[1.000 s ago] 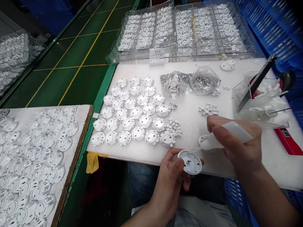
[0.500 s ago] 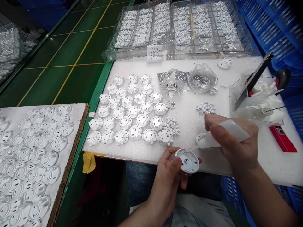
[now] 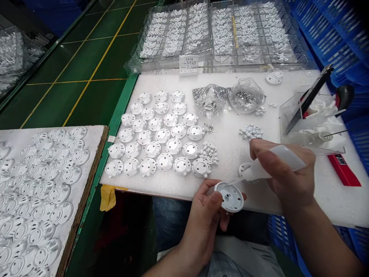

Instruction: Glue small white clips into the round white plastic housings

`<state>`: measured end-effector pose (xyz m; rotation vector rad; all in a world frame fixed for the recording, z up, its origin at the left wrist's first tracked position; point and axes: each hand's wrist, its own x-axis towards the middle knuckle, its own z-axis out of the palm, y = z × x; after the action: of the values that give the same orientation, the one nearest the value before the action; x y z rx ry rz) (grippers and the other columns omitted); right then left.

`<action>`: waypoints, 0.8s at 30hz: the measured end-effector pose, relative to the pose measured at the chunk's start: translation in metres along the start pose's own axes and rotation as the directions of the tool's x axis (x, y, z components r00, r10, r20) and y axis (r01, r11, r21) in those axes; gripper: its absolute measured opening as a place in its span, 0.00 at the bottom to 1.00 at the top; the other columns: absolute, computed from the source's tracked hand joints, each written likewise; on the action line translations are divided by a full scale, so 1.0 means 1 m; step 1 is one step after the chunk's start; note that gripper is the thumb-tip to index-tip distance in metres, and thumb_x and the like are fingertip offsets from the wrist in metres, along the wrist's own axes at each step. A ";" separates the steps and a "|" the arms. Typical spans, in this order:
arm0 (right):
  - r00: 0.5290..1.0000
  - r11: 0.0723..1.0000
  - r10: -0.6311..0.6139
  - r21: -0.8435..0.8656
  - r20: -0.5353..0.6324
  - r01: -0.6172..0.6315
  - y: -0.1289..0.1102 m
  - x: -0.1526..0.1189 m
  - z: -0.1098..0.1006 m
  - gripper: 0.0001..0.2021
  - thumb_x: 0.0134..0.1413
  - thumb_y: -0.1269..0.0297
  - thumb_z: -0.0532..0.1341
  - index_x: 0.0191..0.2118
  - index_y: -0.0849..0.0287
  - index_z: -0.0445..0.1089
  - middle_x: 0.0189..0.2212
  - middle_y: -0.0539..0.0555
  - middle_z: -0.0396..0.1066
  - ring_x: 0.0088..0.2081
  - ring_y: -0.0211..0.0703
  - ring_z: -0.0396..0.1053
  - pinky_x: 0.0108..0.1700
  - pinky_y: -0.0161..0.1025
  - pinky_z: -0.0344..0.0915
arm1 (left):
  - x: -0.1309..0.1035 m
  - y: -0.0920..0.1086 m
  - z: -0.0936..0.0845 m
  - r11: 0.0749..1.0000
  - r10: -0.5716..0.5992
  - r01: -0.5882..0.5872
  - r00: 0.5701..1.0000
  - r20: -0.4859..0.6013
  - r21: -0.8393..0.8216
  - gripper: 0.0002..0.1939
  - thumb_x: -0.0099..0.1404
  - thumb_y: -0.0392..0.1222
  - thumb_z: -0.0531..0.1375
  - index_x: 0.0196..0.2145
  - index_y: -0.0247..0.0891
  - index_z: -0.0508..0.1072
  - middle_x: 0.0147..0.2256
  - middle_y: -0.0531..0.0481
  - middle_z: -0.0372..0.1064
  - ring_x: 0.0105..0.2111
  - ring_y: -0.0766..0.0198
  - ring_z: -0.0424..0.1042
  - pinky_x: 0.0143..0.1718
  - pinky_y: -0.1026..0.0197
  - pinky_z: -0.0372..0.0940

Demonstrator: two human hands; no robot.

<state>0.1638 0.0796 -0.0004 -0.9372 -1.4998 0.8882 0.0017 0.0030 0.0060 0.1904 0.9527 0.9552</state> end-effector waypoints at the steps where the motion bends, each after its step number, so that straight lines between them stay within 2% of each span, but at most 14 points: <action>1: 1.000 1.000 0.006 -0.004 -0.002 -0.006 0.000 -0.001 0.000 0.24 0.68 0.62 0.61 0.22 0.58 0.50 0.19 0.47 0.45 0.22 0.36 0.45 0.28 0.44 0.45 | 0.000 0.000 0.000 1.000 0.000 0.000 1.000 0.002 0.001 0.33 0.53 0.67 0.73 0.39 0.36 0.71 0.33 0.43 0.80 0.21 0.72 0.59 0.20 0.68 0.49; 4: 1.000 1.000 0.019 -0.009 -0.007 -0.019 -0.001 0.000 -0.001 0.24 0.67 0.61 0.61 0.22 0.58 0.50 0.19 0.47 0.45 0.22 0.36 0.45 0.28 0.44 0.45 | -0.002 0.000 0.000 1.000 -0.003 0.003 1.000 0.006 -0.001 0.32 0.53 0.66 0.73 0.40 0.35 0.72 0.33 0.43 0.80 0.21 0.71 0.59 0.21 0.68 0.49; 8: 0.995 0.992 0.073 0.106 -0.068 -0.066 -0.003 0.006 0.000 0.27 0.65 0.58 0.63 0.19 0.57 0.51 0.17 0.46 0.42 0.19 0.35 0.44 0.26 0.44 0.44 | -0.003 0.000 0.000 1.000 -0.005 0.005 1.000 -0.004 -0.011 0.32 0.52 0.66 0.74 0.39 0.35 0.73 0.33 0.43 0.80 0.21 0.71 0.59 0.21 0.67 0.49; 11: 0.992 0.989 0.066 0.141 -0.107 -0.051 -0.004 0.009 0.001 0.28 0.63 0.57 0.65 0.18 0.56 0.51 0.16 0.46 0.39 0.18 0.35 0.42 0.25 0.43 0.43 | -0.002 0.001 0.001 1.000 -0.006 0.006 1.000 -0.008 -0.013 0.32 0.52 0.65 0.74 0.39 0.35 0.73 0.33 0.43 0.80 0.21 0.71 0.59 0.21 0.67 0.49; 17: 0.998 0.998 0.051 0.050 -0.031 -0.050 -0.003 0.001 -0.001 0.24 0.67 0.61 0.62 0.22 0.57 0.51 0.19 0.47 0.44 0.21 0.36 0.45 0.28 0.43 0.43 | 0.000 -0.002 -0.002 1.000 -0.012 0.012 1.000 0.002 -0.023 0.33 0.52 0.67 0.73 0.39 0.36 0.72 0.32 0.43 0.80 0.21 0.71 0.59 0.20 0.68 0.48; 24: 1.000 1.000 0.004 0.006 -0.008 -0.004 0.000 0.000 0.000 0.24 0.67 0.62 0.62 0.22 0.57 0.51 0.19 0.47 0.44 0.22 0.36 0.45 0.28 0.43 0.44 | -0.001 -0.001 0.000 1.000 -0.010 0.010 1.000 -0.020 0.010 0.33 0.52 0.67 0.73 0.39 0.36 0.71 0.33 0.43 0.80 0.21 0.71 0.59 0.20 0.68 0.48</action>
<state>0.1642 0.0794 0.0001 -0.9387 -1.4889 0.8902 0.0021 0.0016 0.0068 0.1851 0.9756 0.9449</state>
